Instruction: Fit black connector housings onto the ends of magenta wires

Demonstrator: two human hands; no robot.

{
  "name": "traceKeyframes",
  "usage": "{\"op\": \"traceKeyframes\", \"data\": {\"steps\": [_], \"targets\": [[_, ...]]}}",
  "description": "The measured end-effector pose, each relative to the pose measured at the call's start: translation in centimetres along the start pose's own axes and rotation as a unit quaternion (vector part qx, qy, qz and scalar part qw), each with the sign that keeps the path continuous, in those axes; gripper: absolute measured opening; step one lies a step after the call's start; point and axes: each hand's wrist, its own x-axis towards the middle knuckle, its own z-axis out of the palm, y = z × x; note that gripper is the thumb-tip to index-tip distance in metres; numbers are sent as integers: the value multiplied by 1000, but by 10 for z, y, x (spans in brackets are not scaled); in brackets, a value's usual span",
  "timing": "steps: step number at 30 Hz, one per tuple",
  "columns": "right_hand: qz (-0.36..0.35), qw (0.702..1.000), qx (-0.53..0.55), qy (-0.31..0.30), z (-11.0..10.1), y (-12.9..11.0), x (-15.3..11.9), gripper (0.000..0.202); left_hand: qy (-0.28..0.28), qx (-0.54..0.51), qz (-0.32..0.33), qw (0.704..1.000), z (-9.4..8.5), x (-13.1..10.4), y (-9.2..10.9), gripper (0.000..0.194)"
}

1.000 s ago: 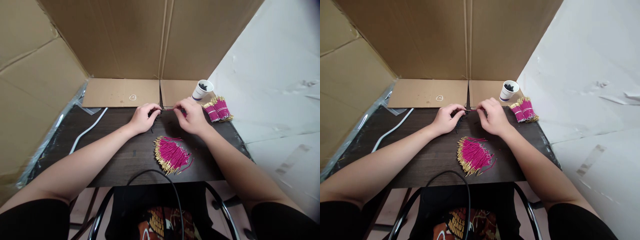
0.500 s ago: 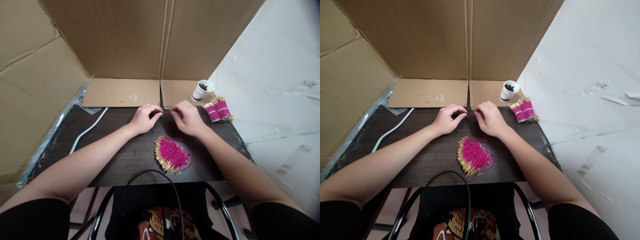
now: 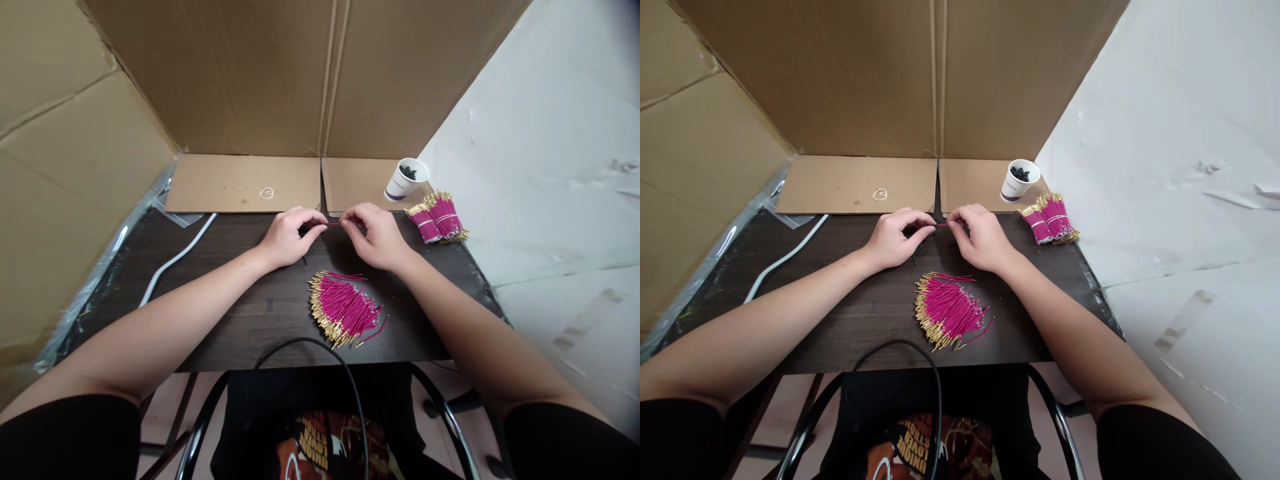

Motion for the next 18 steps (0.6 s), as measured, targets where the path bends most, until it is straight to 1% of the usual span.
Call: {"op": "traceKeyframes", "data": {"steps": [4, 8, 13, 18], "targets": [[15, 1000, 13, 3, 1, -1, 0, 30, 4, -9, 5, 1000, 1, 0, 1, 12], [36, 998, 46, 16, 3, 0, 1, 30, 14, -23, -5, 1000, 2, -1, 0, 20], [38, 997, 67, 29, 5, 1, 1, 31, 19, -1, 32, 999, 1, 0, -1, 11], [32, 997, 66, 28, 5, 1, 0, 32, 19, -2, 36, 999, 1, 0, -2, 11]]}}
